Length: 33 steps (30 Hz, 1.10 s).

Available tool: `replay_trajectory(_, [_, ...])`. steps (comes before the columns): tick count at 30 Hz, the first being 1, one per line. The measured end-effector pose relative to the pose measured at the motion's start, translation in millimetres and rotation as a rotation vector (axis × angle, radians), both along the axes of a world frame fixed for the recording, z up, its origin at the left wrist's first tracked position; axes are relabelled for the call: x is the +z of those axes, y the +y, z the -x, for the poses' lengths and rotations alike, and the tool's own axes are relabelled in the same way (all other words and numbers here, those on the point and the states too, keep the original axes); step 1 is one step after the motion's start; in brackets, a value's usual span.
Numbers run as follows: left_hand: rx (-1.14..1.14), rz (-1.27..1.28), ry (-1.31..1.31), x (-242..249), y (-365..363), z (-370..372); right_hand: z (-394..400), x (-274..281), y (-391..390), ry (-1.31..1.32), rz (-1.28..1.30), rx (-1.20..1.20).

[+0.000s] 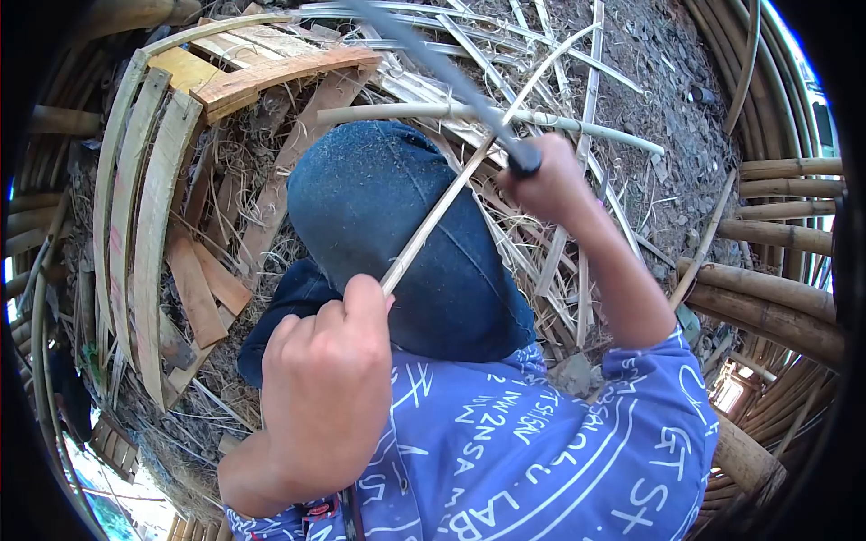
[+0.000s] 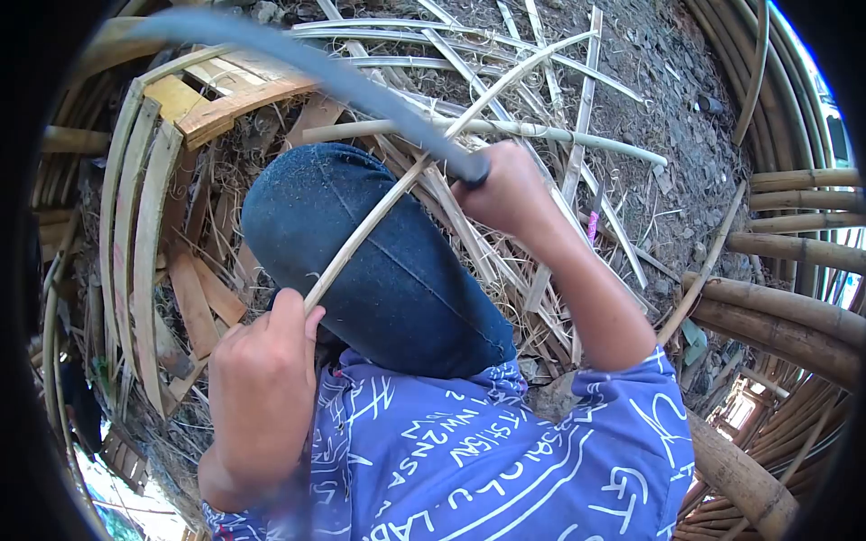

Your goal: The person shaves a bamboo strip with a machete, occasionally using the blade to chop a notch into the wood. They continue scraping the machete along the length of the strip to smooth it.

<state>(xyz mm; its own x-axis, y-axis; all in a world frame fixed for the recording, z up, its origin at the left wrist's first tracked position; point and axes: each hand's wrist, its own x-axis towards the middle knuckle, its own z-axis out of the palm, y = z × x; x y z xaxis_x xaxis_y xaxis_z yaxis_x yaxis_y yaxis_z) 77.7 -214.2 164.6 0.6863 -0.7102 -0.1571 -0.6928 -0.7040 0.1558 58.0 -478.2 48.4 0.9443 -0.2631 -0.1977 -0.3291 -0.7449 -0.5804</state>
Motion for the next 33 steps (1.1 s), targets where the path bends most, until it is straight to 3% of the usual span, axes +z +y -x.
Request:
replay_trajectory(1, [-0.003, -0.001, -0.003, 1, 3, 1, -3, -1, -14, 0.156, -0.066, -0.185])
replay_trajectory(2, [-0.005, -0.003, 0.007, 1, 7, 2, -4, -16, -38, 0.178, 0.029, -0.246])
replay_trajectory(4, [0.006, -0.004, 0.014, 3, 15, 2, -1, -40, -75, 0.285, -0.032, -0.370])
replay_trajectory(6, [0.049, -0.016, 0.108, 11, 20, 1, 4, -49, -81, 0.169, -0.079, -0.394])
replay_trajectory(8, [0.085, -0.020, 0.148, 14, 19, -1, 7, -52, -74, 0.217, -0.134, -0.438])
replay_trajectory(16, [0.092, -0.016, 0.196, 9, 4, -10, 17, 32, 27, 0.016, -0.452, -0.099])
replay_trajectory(20, [0.067, -0.018, 0.145, 3, -9, -9, 18, 58, 50, 0.085, -0.449, 0.035])
replay_trajectory(33, [0.069, -0.029, -0.003, -12, -27, -5, -3, 31, 41, 0.170, -0.294, 0.133])
